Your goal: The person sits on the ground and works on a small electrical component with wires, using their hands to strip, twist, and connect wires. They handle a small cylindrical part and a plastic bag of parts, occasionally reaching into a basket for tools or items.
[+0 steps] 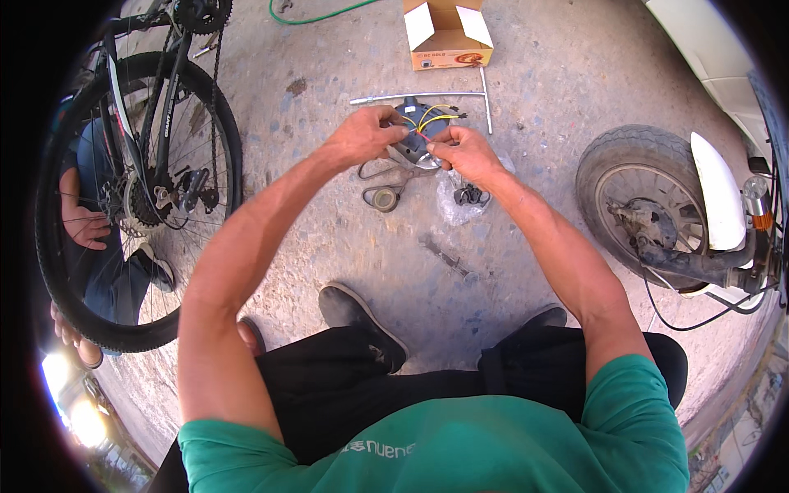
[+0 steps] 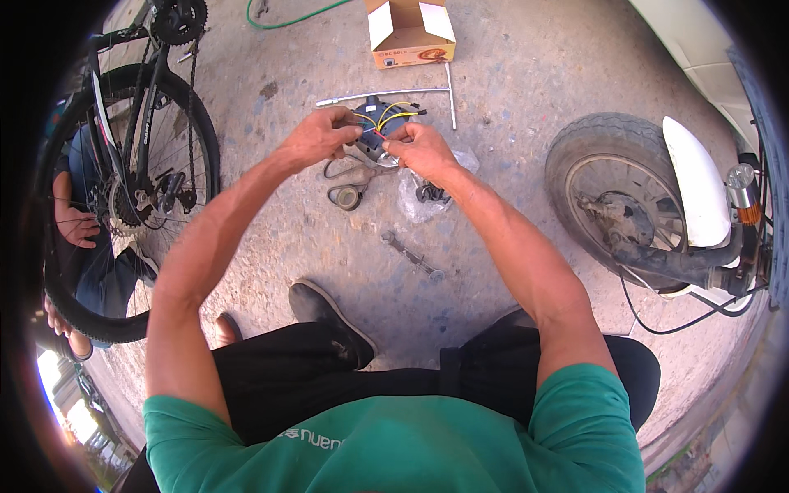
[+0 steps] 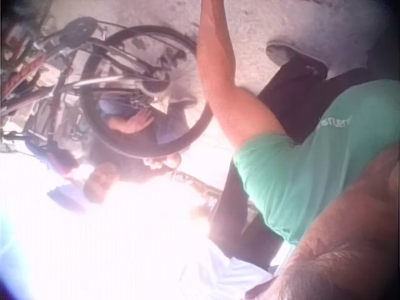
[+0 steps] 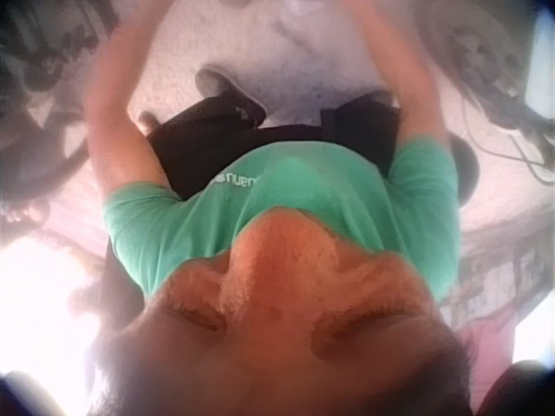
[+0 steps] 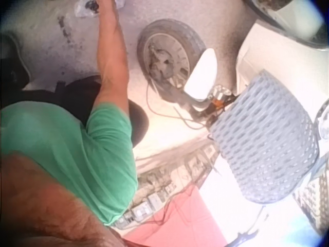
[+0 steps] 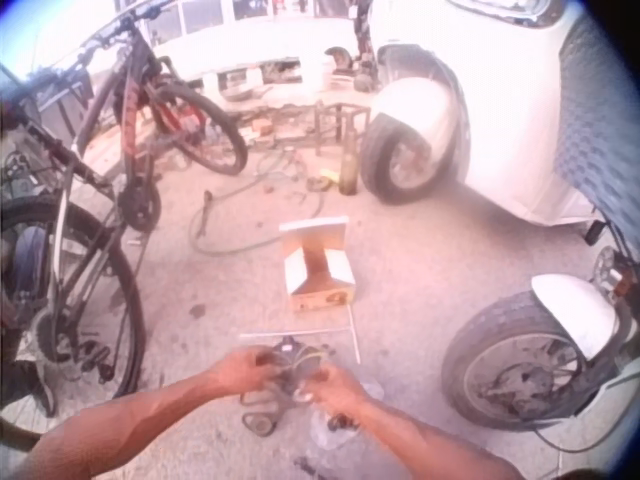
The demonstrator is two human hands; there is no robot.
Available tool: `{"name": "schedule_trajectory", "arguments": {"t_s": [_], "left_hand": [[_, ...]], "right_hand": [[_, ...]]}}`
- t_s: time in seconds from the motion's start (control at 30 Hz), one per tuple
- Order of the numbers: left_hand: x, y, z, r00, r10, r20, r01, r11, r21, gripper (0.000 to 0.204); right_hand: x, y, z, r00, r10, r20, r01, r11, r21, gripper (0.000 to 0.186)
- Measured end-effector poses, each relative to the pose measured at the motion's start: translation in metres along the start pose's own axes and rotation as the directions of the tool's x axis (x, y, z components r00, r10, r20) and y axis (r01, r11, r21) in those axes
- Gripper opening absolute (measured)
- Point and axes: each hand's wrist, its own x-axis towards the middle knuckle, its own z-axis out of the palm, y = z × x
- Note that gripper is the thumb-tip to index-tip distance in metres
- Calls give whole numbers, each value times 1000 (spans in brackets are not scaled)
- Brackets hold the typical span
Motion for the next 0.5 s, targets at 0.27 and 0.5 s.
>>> {"name": "schedule_trajectory", "arguments": {"t_s": [0.27,0.5], "left_hand": [[-84,1,-63,976,60,209,-153,873,463,35],[-113,-71,14,997,41,66,-62,926,372,38]], "right_hand": [[-3,-3,-1,995,70,77,-74,995,59,17],[-7,-3,0,990,97,104,-111,985,129,20]]}}
